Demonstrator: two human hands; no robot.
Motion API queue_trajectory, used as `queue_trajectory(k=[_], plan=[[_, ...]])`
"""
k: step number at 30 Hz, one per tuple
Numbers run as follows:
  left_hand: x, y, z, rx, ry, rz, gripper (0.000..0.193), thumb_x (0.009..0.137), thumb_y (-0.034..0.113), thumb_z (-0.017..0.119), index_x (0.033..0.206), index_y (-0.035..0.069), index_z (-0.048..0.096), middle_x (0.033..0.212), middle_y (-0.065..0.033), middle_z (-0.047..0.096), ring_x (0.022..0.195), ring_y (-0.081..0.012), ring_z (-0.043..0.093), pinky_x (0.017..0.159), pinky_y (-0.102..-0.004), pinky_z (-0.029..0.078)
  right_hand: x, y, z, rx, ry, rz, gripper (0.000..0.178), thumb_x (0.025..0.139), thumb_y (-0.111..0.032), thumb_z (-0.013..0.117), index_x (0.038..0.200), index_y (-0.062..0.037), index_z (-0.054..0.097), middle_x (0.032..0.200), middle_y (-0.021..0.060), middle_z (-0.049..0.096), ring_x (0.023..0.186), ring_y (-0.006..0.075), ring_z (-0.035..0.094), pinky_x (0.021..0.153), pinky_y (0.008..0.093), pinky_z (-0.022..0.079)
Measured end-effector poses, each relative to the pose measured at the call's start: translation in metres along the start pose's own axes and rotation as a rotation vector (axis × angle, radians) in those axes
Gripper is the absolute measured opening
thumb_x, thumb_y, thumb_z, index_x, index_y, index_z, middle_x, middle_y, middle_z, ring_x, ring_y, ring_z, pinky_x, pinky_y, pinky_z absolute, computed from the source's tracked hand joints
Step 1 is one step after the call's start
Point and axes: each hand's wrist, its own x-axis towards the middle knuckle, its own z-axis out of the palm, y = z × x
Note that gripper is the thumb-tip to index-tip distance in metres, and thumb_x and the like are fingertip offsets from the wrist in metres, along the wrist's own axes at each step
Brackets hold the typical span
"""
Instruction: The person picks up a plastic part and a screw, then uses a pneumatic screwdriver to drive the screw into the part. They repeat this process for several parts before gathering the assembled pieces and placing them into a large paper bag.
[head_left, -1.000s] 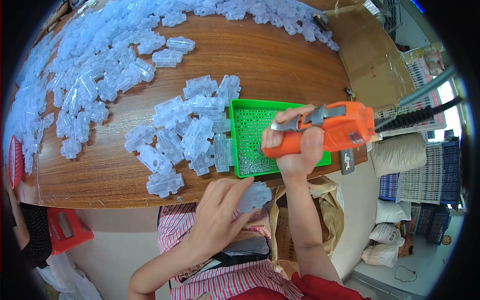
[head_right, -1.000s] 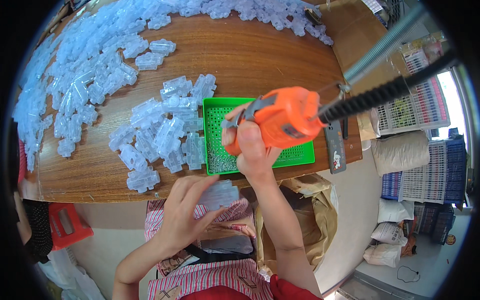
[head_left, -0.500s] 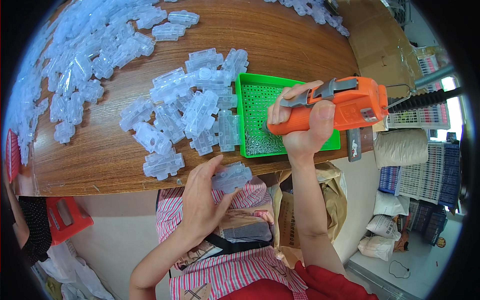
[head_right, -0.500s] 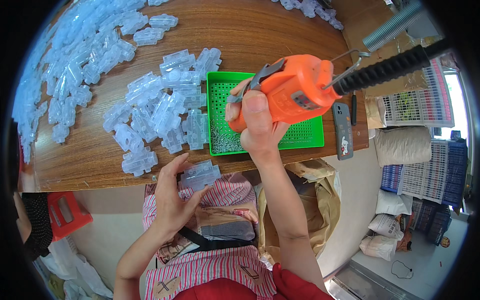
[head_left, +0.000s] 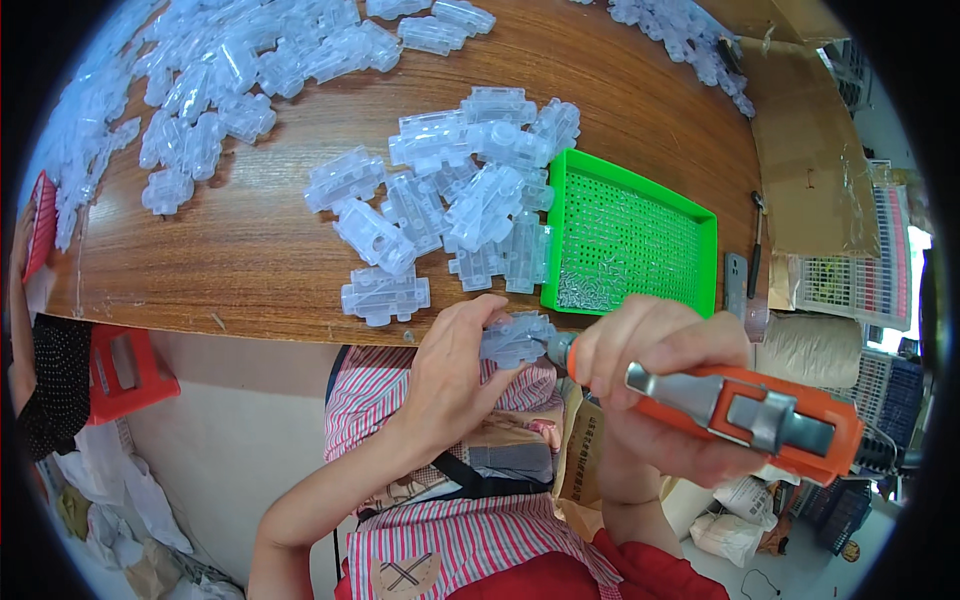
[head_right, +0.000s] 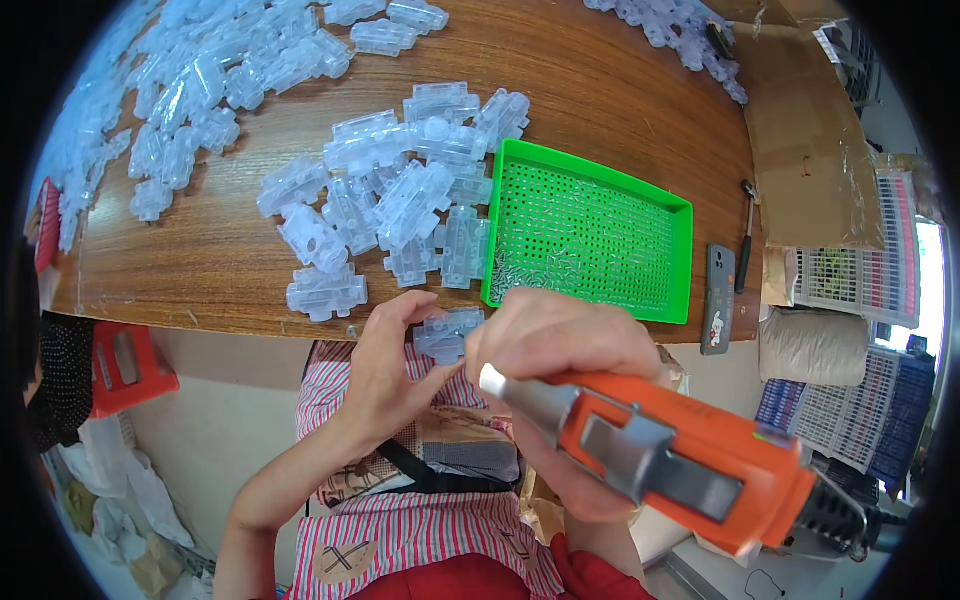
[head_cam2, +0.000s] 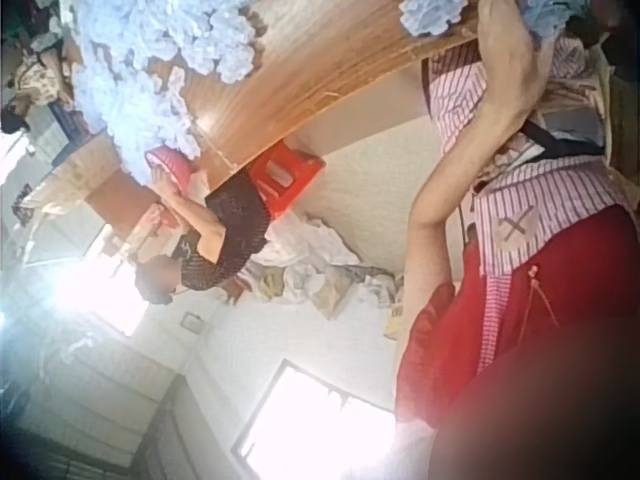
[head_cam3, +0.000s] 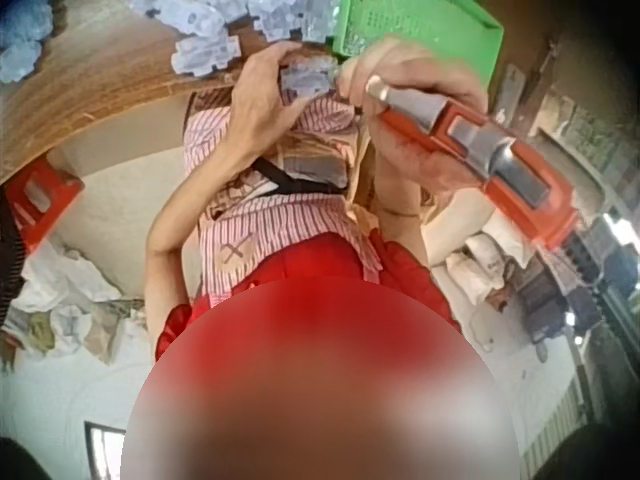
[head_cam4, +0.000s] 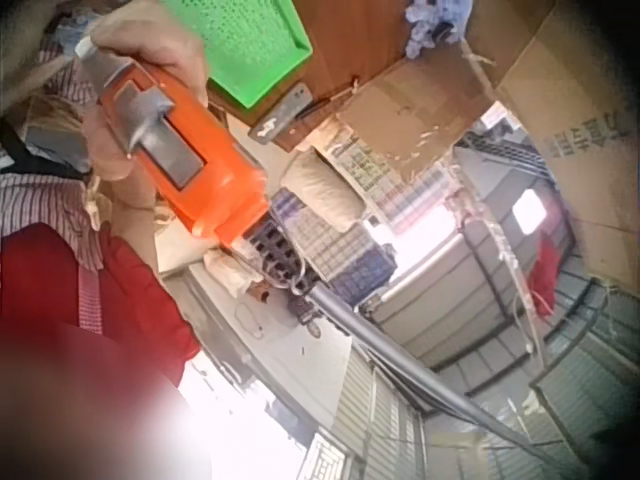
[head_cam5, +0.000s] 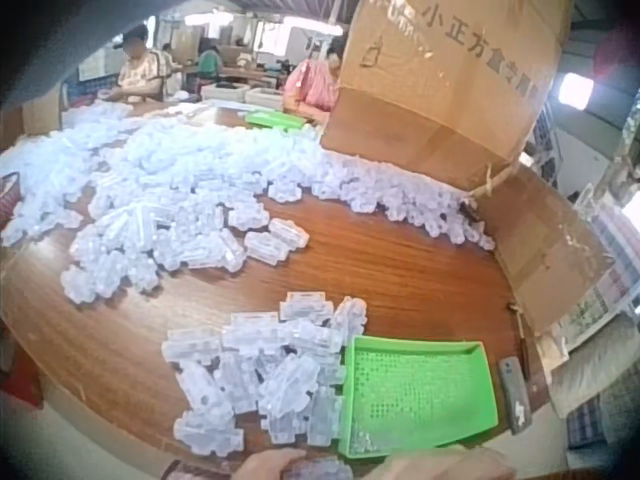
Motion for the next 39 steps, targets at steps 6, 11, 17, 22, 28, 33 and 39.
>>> queue_trajectory(k=[6, 11, 17, 22, 28, 33, 39], plan=[[0.002, -0.001, 0.001, -0.040, -0.001, 0.004, 0.073, 0.062, 0.004, 0.082, 0.126, 0.001, 0.046, 0.106, -0.0145, 0.060, 0.100, -0.0306, 0.059, 0.088, -0.0389, 0.048, 0.000, 0.024, 0.002, -0.004, 0.043, -0.017, 0.021, 0.079, -0.002, 0.068, 0.097, 0.0000, 0.057, 0.073, 0.0085, 0.058, 0.065, 0.0195, 0.055, 0.063, 0.0338, 0.048], [0.005, 0.003, -0.002, -0.064, 0.004, 0.008, 0.067, 0.066, 0.002, 0.079, 0.124, -0.001, 0.046, 0.105, -0.0171, 0.061, 0.101, -0.0354, 0.058, 0.087, -0.0411, 0.048, -0.004, 0.030, -0.006, -0.068, -0.066, 0.043, 0.073, 0.075, -0.067, 0.070, 0.098, 0.0004, 0.056, 0.073, 0.0094, 0.057, 0.065, 0.0212, 0.056, 0.059, 0.0339, 0.048], [0.008, 0.004, -0.007, -0.076, -0.008, 0.005, 0.066, 0.064, 0.001, 0.078, 0.122, -0.001, 0.047, 0.108, -0.0180, 0.059, 0.104, -0.0361, 0.057, 0.088, -0.0415, 0.047, -0.001, 0.040, -0.006, -0.067, -0.124, -0.035, 0.072, 0.071, -0.063, 0.076, 0.098, 0.0010, 0.058, 0.072, 0.0084, 0.057, 0.064, 0.0207, 0.056, 0.058, 0.0330, 0.048], [0.003, 0.001, -0.004, -0.025, 0.001, 0.032, 0.060, 0.067, 0.006, 0.077, 0.120, 0.001, 0.049, 0.109, -0.0174, 0.058, 0.105, -0.0369, 0.056, 0.090, -0.0424, 0.046, -0.004, 0.033, 0.013, -0.256, 0.063, 0.077, 0.068, 0.077, -0.060, 0.074, 0.097, 0.0035, 0.057, 0.072, 0.0109, 0.058, 0.061, 0.0191, 0.055, 0.053, 0.0322, 0.048], [0.013, 0.043, -0.045, 0.163, 0.000, 0.082, 0.050, 0.072, 0.014, 0.078, 0.116, 0.002, 0.057, 0.108, -0.0148, 0.060, 0.103, -0.0339, 0.056, 0.089, -0.0435, 0.046, 0.033, -0.008, -0.004, 0.058, 0.083, -0.083, 0.070, 0.086, -0.068, 0.054, 0.099, 0.0000, 0.048, 0.063, 0.0060, 0.050, 0.051, 0.0151, 0.048, 0.043, 0.0277, 0.043], [0.067, 0.040, -0.094, 0.449, 0.253, 0.013, 0.054, 0.070, 0.018, 0.080, 0.117, 0.005, 0.058, 0.116, -0.0171, 0.052, 0.110, -0.0376, 0.046, 0.096, -0.0447, 0.040, 0.044, -0.018, -0.023, -0.057, 0.217, -0.137, 0.070, 0.086, -0.067, 0.054, 0.099, 0.0010, 0.047, 0.061, 0.0073, 0.048, 0.052, 0.0161, 0.048, 0.044, 0.0278, 0.043], [0.087, 0.007, -0.116, 0.426, 0.182, 0.008, 0.055, 0.074, 0.027, 0.079, 0.121, 0.006, 0.059, 0.117, -0.0186, 0.052, 0.113, -0.0363, 0.044, 0.098, -0.0465, 0.038, 0.030, -0.007, -0.030, -0.099, 0.303, -0.126, 0.066, 0.086, -0.064, 0.057, 0.098, -0.0001, 0.045, 0.065, 0.0073, 0.047, 0.051, 0.0142, 0.047, 0.045, 0.0270, 0.043]])
